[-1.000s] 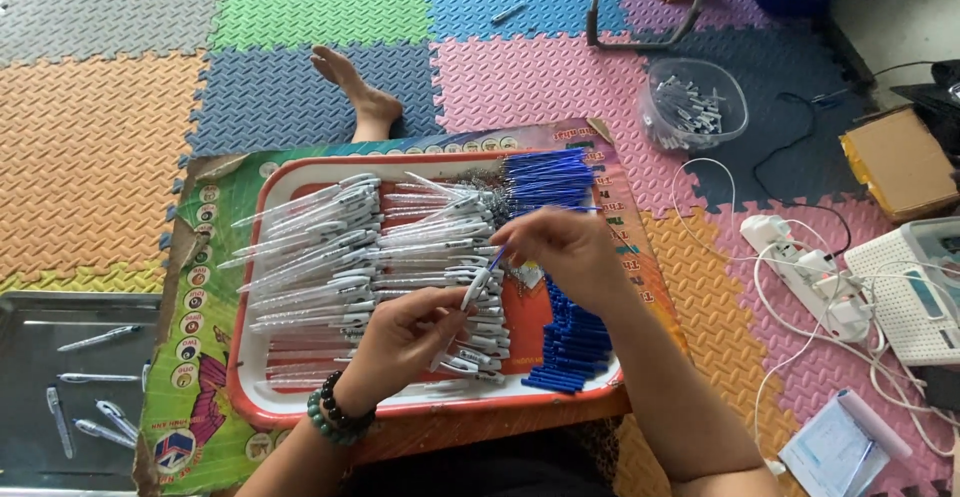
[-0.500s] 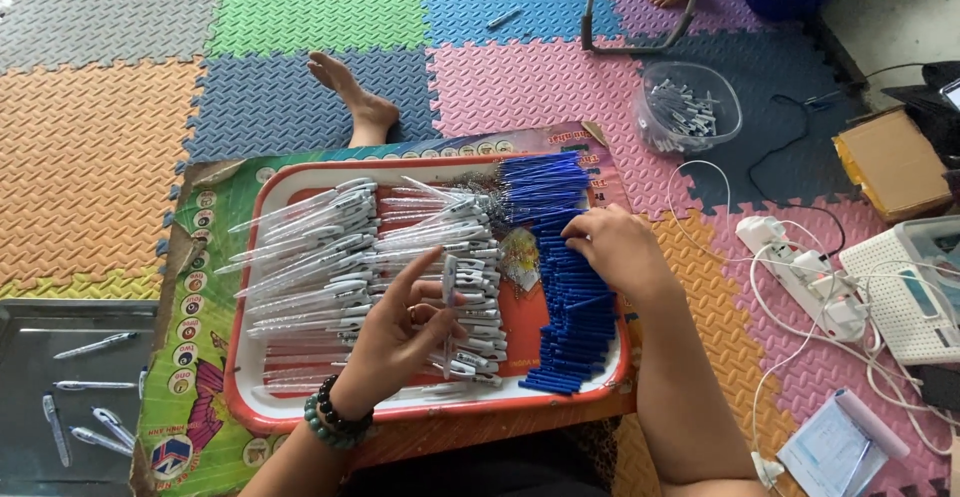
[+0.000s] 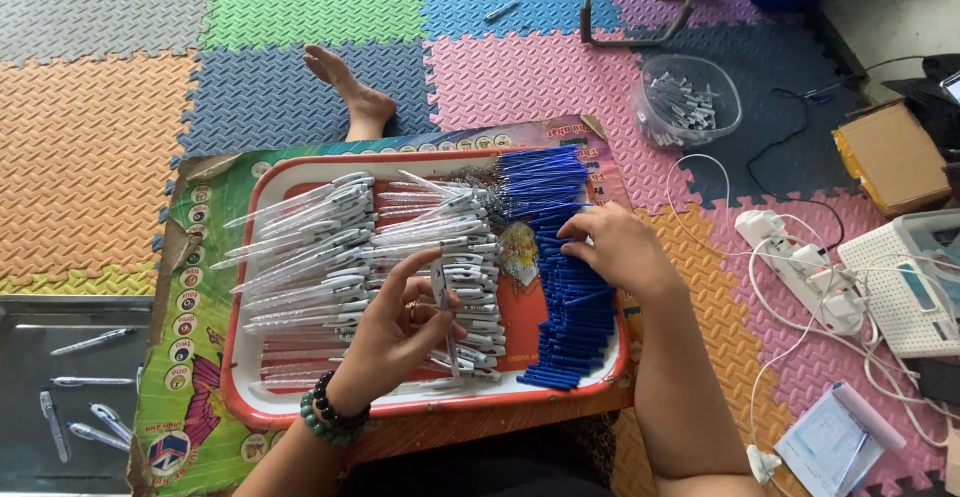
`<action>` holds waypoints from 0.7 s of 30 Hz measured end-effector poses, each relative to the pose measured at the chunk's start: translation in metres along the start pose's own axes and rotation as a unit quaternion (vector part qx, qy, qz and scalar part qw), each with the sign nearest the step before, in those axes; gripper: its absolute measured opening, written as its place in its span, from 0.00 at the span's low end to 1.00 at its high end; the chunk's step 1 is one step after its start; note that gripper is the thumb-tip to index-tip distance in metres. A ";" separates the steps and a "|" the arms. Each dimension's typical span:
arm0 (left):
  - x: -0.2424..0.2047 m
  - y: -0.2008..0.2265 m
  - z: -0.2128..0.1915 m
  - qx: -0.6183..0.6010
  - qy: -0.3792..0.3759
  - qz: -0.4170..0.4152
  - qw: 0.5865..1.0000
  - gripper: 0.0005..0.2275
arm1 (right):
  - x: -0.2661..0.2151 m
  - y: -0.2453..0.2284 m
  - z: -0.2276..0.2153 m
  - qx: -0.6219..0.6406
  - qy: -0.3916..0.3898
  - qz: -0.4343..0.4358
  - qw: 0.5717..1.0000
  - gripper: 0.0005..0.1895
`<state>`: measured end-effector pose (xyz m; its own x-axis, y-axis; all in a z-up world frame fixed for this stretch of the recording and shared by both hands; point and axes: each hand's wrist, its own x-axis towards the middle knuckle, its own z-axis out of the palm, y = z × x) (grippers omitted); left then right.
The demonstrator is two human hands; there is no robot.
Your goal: Assembling ballpoint pens by manually inserting ink refills into pen barrels.
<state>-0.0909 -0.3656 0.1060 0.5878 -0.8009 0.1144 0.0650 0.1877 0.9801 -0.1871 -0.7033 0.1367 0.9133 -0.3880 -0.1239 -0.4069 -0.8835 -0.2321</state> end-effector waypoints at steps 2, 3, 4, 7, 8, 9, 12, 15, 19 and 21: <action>0.000 -0.007 0.001 0.005 0.016 0.010 1.000 0.37 | 0.007 0.019 0.015 0.003 0.015 -0.039 0.999 0.11; -0.001 -0.011 0.002 0.010 0.030 0.023 0.999 0.38 | 0.010 0.029 0.023 0.005 0.032 -0.078 0.996 0.09; -0.001 -0.011 0.002 0.010 0.030 0.020 0.999 0.38 | 0.008 0.027 0.020 0.005 0.029 -0.077 0.997 0.09; 0.000 -0.009 0.003 0.017 0.044 0.013 0.999 0.36 | 0.003 0.015 0.008 0.047 0.057 -0.114 0.991 0.07; 0.000 -0.008 0.003 0.020 0.044 0.010 0.999 0.36 | -0.001 0.007 0.003 0.114 0.064 -0.131 0.983 0.07; 0.001 -0.008 0.003 0.023 0.044 0.007 0.999 0.35 | -0.004 0.000 -0.003 0.180 0.069 -0.146 0.970 0.06; 0.000 -0.016 0.000 0.033 0.038 0.002 0.999 0.34 | -0.007 -0.017 -0.002 0.281 0.097 -0.188 0.936 0.05; -0.001 -0.018 0.000 0.030 0.032 -0.002 0.999 0.33 | -0.011 -0.033 0.006 0.344 0.109 -0.242 0.901 0.06; -0.001 -0.009 0.004 0.034 0.008 -0.012 0.999 0.35 | -0.016 -0.049 0.011 0.369 0.124 -0.266 0.882 0.06; -0.002 -0.008 0.005 0.026 -0.005 -0.020 0.999 0.35 | -0.017 -0.053 0.015 0.384 0.128 -0.276 0.872 0.06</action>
<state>-0.0965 -0.3686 0.0989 0.5772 -0.8131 0.0757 0.0457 0.1247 0.9911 -0.1815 -0.6455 0.1367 0.9084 -0.0913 0.4079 0.2933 -0.5562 -0.7776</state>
